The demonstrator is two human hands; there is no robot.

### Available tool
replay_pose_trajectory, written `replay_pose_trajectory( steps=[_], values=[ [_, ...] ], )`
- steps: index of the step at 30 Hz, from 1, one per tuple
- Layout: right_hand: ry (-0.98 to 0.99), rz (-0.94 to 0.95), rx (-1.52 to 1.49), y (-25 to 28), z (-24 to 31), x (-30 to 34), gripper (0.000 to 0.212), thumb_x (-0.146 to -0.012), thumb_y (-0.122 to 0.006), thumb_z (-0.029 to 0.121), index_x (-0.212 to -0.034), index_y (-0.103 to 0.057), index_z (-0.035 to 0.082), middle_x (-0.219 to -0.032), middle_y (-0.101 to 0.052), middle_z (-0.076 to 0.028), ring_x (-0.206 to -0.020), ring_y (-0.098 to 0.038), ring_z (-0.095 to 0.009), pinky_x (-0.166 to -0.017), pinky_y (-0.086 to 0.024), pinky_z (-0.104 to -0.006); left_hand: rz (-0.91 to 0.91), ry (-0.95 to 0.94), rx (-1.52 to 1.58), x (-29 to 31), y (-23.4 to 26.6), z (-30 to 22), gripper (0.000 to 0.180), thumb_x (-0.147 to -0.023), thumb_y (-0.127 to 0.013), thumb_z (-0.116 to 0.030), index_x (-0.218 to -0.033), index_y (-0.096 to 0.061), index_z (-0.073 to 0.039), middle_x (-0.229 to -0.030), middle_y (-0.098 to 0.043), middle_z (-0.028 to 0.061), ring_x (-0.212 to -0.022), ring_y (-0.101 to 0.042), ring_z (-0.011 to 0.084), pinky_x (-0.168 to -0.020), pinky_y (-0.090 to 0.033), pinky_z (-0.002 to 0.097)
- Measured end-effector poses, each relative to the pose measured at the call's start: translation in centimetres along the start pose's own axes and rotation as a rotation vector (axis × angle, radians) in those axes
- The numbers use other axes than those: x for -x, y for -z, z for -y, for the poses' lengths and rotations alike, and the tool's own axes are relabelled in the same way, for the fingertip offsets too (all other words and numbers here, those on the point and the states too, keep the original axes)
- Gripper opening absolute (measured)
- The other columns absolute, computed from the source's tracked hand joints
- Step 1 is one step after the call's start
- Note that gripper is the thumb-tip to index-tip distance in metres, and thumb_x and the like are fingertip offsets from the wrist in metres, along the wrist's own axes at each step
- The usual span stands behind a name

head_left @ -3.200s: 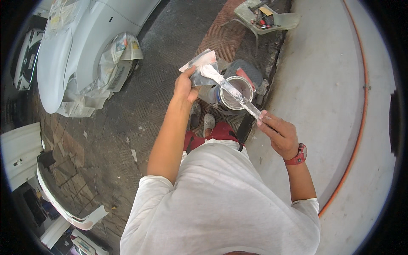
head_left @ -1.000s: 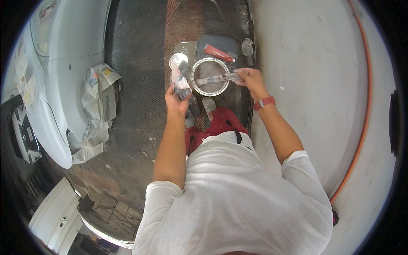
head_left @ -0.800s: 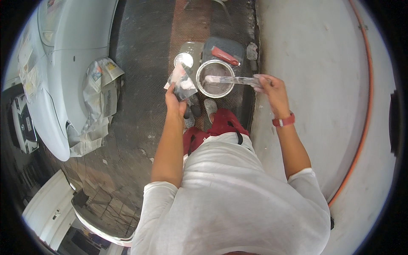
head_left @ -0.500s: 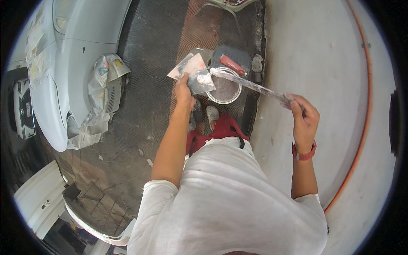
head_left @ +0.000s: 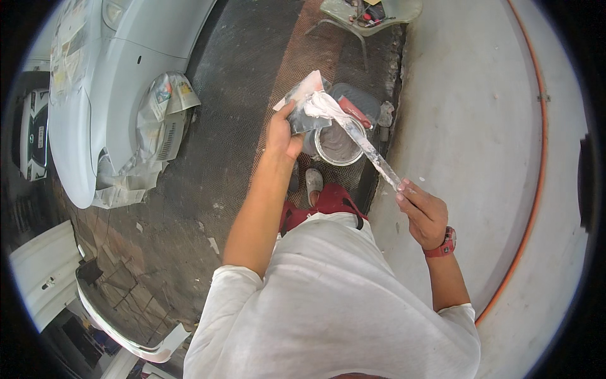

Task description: The person mixes a white paste and a red hardener on two metal putty knives, then spreads the combined filler onto a white car bumper. The person repeatedly scrapes and smooths the filler across the bumper surface.

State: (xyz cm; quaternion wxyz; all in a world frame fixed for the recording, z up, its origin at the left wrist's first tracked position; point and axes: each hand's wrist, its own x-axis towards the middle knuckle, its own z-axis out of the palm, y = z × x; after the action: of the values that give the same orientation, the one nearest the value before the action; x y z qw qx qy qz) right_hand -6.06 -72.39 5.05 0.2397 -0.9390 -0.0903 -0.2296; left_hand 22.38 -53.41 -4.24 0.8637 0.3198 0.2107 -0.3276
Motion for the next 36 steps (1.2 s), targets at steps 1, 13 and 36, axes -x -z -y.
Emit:
replay_pose_trajectory(
  steps=[1, 13, 36],
  values=[
    [-0.003, -0.003, -0.001, 0.2, -0.1, 0.0, 0.030, -0.085, -0.069, -0.008, -0.111, -0.077, 0.002, -0.111, -0.076, -0.014, -0.109, -0.076, -0.035, -0.077, -0.063, -0.0385, 0.008, -0.018, 0.032, -0.4, 0.4, 0.3, 0.040, -0.109, -0.052, -0.017, -0.140, -0.051, 0.008, -0.136, -0.064, 0.0219, -0.125, -0.066, 0.0339, -0.111, -0.053, 0.0497],
    [-0.583, -0.427, -0.161, 1.4, 5.9, -3.9, 0.017, -0.100, -0.062, -0.002, -0.111, -0.075, -0.007, -0.106, -0.076, -0.021, -0.095, -0.074, -0.024, -0.087, -0.058, -0.0342, 0.135, -0.605, -0.494, 0.8, 1.8, 2.1, 0.055, -0.111, -0.056, -0.033, -0.151, -0.044, 0.002, -0.138, -0.059, 0.0142, -0.128, -0.057, 0.0247, -0.111, -0.047, 0.0411],
    [-0.846, 0.054, -1.463, -22.7, -7.8, -11.6, 0.057, -0.106, -0.064, 0.040, -0.149, -0.054, 0.004, -0.151, -0.052, -0.017, -0.136, -0.053, -0.032, -0.116, -0.039, -0.0473, 0.263, -0.135, -0.061, 6.0, 6.0, -0.8, 0.048, -0.109, -0.055, -0.023, -0.150, -0.045, 0.001, -0.137, -0.065, 0.0161, -0.119, -0.069, 0.0257, -0.103, -0.058, 0.0424]
  ],
)
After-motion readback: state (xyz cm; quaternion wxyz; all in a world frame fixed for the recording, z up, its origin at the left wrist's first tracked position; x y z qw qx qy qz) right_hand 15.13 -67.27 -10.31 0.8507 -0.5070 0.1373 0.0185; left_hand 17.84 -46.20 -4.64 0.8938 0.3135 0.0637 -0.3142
